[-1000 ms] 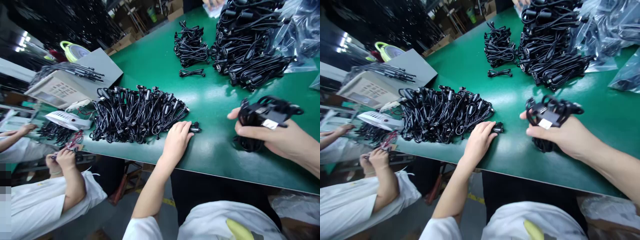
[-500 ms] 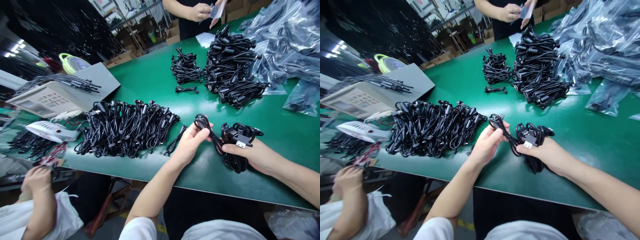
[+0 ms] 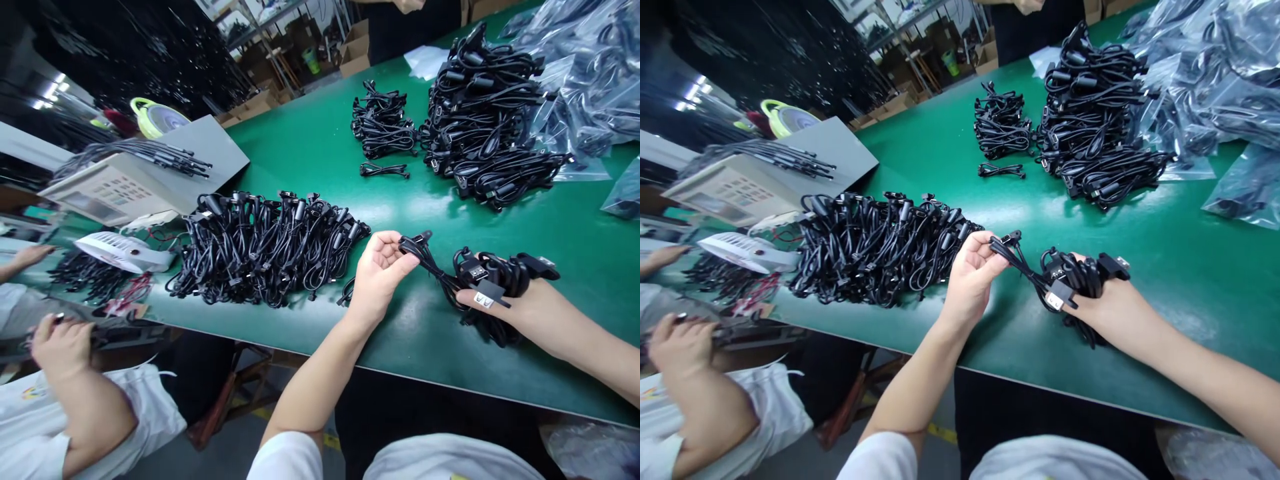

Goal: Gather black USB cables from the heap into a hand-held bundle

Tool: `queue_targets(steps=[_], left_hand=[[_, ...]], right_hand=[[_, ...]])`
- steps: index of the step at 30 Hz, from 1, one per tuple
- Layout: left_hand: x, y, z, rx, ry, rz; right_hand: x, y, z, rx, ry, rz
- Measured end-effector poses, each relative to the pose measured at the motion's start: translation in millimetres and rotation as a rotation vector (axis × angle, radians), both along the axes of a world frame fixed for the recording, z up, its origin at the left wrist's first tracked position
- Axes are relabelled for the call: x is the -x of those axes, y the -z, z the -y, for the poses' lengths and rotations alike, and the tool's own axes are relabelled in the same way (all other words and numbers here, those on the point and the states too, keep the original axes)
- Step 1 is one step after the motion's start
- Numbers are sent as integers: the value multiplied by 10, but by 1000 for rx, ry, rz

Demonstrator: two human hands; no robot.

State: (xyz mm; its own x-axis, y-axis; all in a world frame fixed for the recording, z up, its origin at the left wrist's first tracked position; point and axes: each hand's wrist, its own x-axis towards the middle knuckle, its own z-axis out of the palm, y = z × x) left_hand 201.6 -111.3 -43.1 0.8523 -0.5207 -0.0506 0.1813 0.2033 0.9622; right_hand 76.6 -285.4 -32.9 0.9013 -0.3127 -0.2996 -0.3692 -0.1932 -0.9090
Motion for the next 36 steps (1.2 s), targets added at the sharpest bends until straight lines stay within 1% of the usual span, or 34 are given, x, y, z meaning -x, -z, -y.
queue_targets(steps=[4,6,7,8,11,12,13,16,21,23,26,32,36], left_hand=[[-9,17,-16,13,32,17],[-13,17,-14,38,58,14],[-14,14,-12,54,76,5],[-13,11,-9,68,98,-9],[0,-1,-2,75,189,-81],[7,-2,0,74,218,-107],[15,0,1,75,244,-129],[44,19,2,94,297,-164],[99,40,7,112,356,-172],[112,37,13,132,360,-152],[116,33,18,146,346,-125],[104,40,9,98,296,-95],[102,73,22,76,343,-76]], right_hand=[[-3,40,20,67,-26,-55],[2,44,31,24,-27,-54],[3,38,31,-44,-25,-51],[3,25,28,-150,-18,-52],[-9,-36,5,-520,-6,-80],[-15,-54,-5,-602,-7,-85],[-21,-65,-14,-646,-17,-87],[-29,-44,-34,-655,-51,-58],[-16,79,-53,-620,-54,-34],[-11,97,-56,-634,-52,-43],[-8,73,-62,-671,-46,-59],[-28,23,-67,-754,-63,-5],[-52,71,-59,-694,-34,69]])
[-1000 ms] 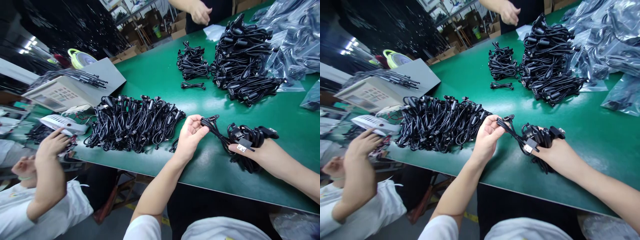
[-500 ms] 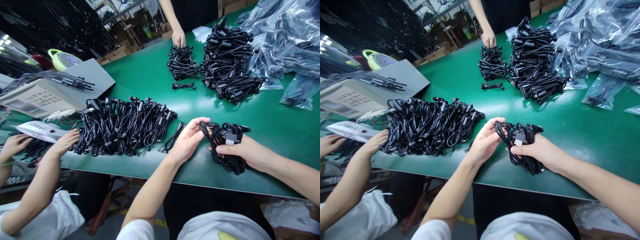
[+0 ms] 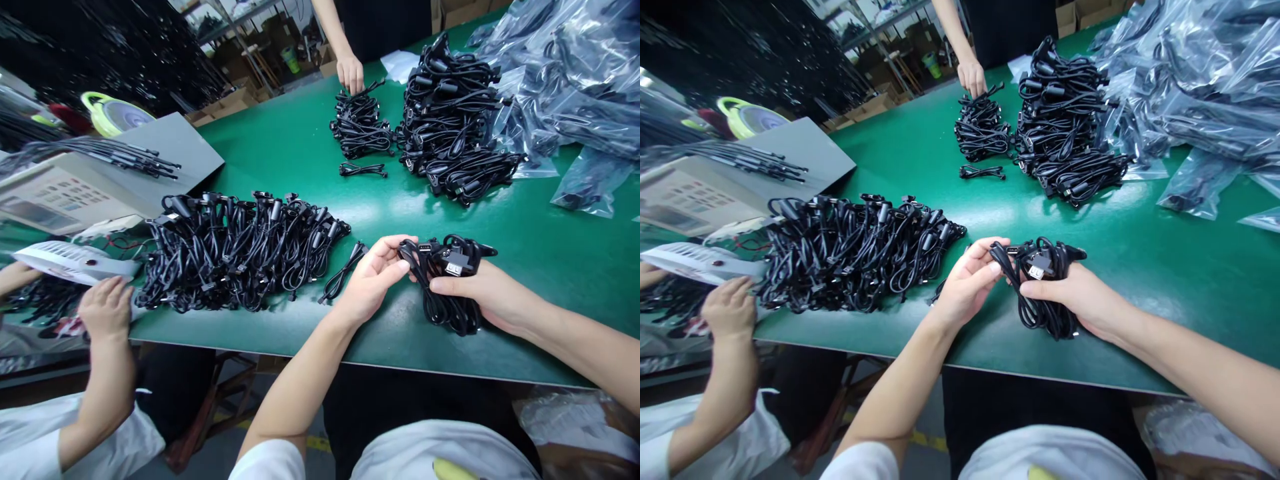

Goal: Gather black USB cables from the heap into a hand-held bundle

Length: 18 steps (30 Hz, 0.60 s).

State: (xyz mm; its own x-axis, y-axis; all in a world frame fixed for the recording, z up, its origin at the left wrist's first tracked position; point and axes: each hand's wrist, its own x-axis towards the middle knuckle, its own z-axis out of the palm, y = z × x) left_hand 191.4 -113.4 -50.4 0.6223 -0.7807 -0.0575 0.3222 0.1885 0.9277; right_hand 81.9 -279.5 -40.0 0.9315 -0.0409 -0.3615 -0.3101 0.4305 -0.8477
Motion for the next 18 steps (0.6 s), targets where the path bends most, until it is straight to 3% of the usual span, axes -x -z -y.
queue_targets(steps=[6,12,16,18], left_hand=[[40,45,28,-27,-9,67],[216,-39,67,-195,295,6],[314,-20,117,-211,275,63],[336,-4,131,-238,252,200]], right_hand=[[-36,-25,18,-17,132,57],[-72,-149,157,-52,408,66],[-83,-137,161,-92,451,40],[-82,-111,139,-86,431,51]])
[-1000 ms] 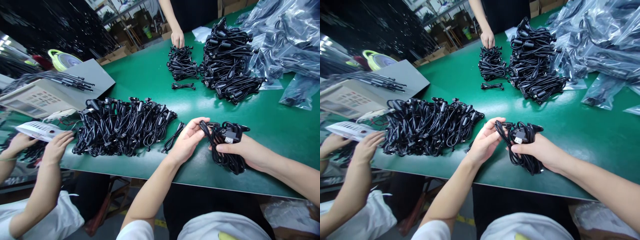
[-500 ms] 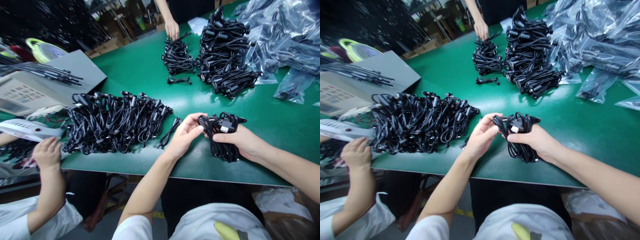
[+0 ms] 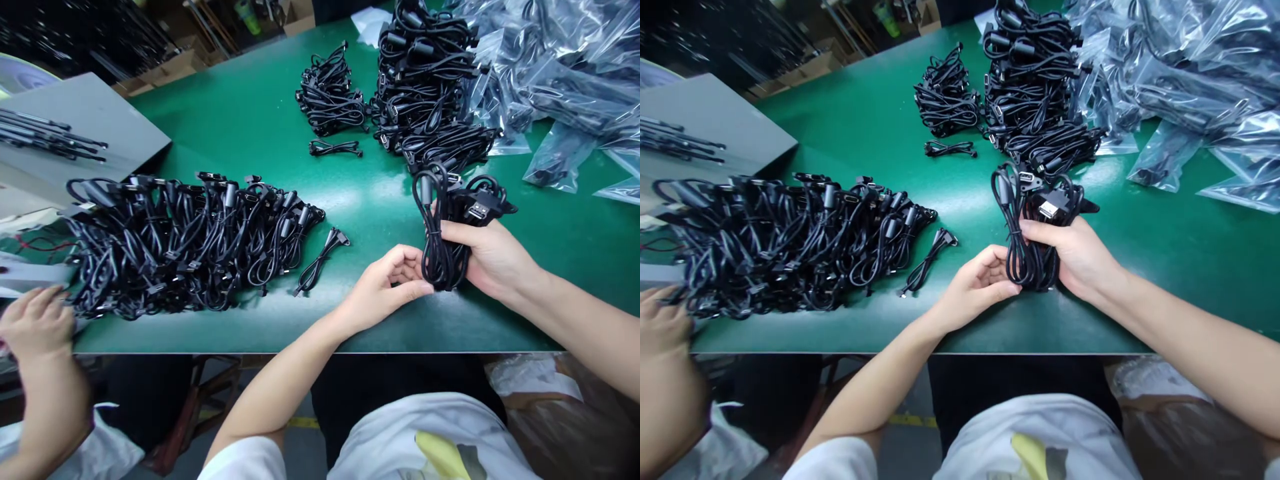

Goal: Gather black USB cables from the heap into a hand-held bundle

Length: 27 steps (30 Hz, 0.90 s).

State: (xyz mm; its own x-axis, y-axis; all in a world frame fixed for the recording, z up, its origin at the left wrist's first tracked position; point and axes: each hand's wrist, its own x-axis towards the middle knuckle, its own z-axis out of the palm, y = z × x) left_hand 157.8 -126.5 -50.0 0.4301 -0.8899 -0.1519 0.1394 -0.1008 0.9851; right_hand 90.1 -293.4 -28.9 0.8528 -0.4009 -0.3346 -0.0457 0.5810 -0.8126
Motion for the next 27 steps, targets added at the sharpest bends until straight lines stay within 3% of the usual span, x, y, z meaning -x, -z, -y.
queue_targets(steps=[3,5,9,12,14,19,27], left_hand=[[17,1,-2,-9,-9,357],[25,-7,-18,-13,-36,485],[33,-4,-68,-147,-58,426],[43,6,-87,-277,-61,525],[54,5,-82,-267,-45,496],[69,-42,-50,-118,-82,254],[64,-56,-58,-100,-122,252]], right_hand=[[5,31,-6,17,-77,20],[3,37,14,46,-122,30],[-3,22,39,157,-106,40],[10,6,3,234,-118,47],[23,-3,-23,249,-137,29],[29,-11,3,123,-113,-106],[-7,41,45,-59,-107,-119]])
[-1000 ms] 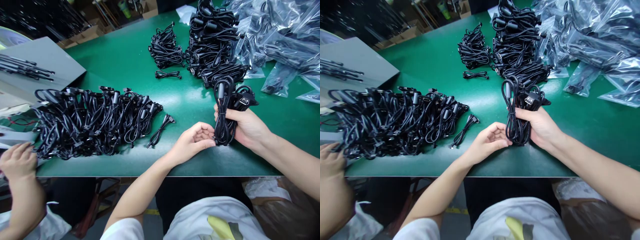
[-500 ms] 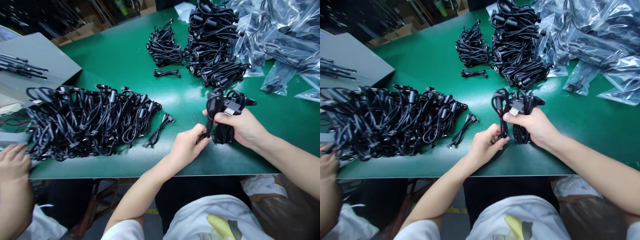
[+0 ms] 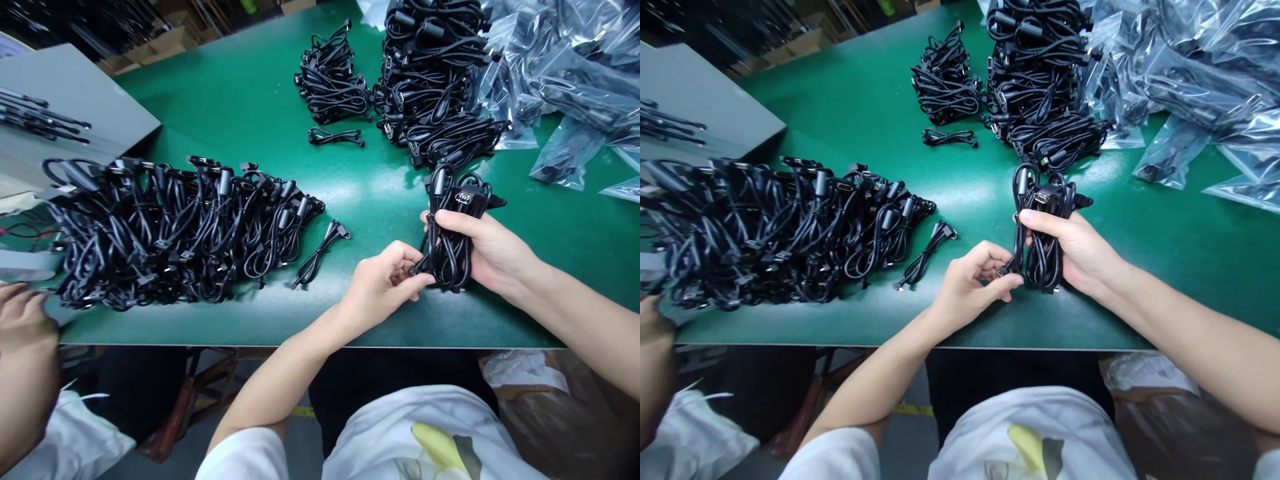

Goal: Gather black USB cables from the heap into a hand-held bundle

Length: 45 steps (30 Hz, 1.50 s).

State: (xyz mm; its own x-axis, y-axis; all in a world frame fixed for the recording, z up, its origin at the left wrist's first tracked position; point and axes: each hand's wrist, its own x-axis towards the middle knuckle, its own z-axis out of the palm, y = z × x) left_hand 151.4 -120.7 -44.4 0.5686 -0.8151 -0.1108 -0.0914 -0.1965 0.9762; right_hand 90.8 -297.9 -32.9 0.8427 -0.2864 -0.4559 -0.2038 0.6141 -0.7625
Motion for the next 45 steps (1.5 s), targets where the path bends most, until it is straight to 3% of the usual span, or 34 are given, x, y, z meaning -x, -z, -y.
queue_targets(steps=[9,12,16,18,20,22,24,27,30,32,34,36,37,40,45], left_hand=[[3,15,7,11,40,32],[-63,31,-124,-7,58,203],[-313,102,-463,-224,-235,696],[-456,130,-585,-391,-362,807],[-558,130,-613,-472,-352,793],[-600,92,-557,-435,-271,708],[-596,26,-471,-317,-181,535],[-574,-56,-389,-84,-136,109],[-585,-68,-394,151,-218,-270],[-604,-56,-419,274,-290,-402],[-619,-46,-440,343,-335,-478],[-630,-39,-451,369,-355,-540],[-637,-35,-453,382,-360,-577],[-670,-24,-459,439,-386,-664],[-738,-28,-484,474,-419,-578]], right_hand=[[8,0,-1,10,10,-16],[5,-22,-1,0,36,-38],[-18,-55,21,10,97,-72],[-27,-48,34,36,85,-73],[-20,-19,45,48,42,-80],[2,20,61,54,-16,-91],[21,37,87,70,-95,-80],[-58,-34,114,170,-218,-46],[-446,-210,75,510,-375,-36],[-922,-325,21,788,-446,12],[-1515,-393,-32,976,-407,82],[-2113,-392,-75,1539,-355,171],[-2376,-364,-93,1727,-340,167],[-2921,-189,-126,1833,-307,139],[-3160,61,-66,1830,-314,123]])
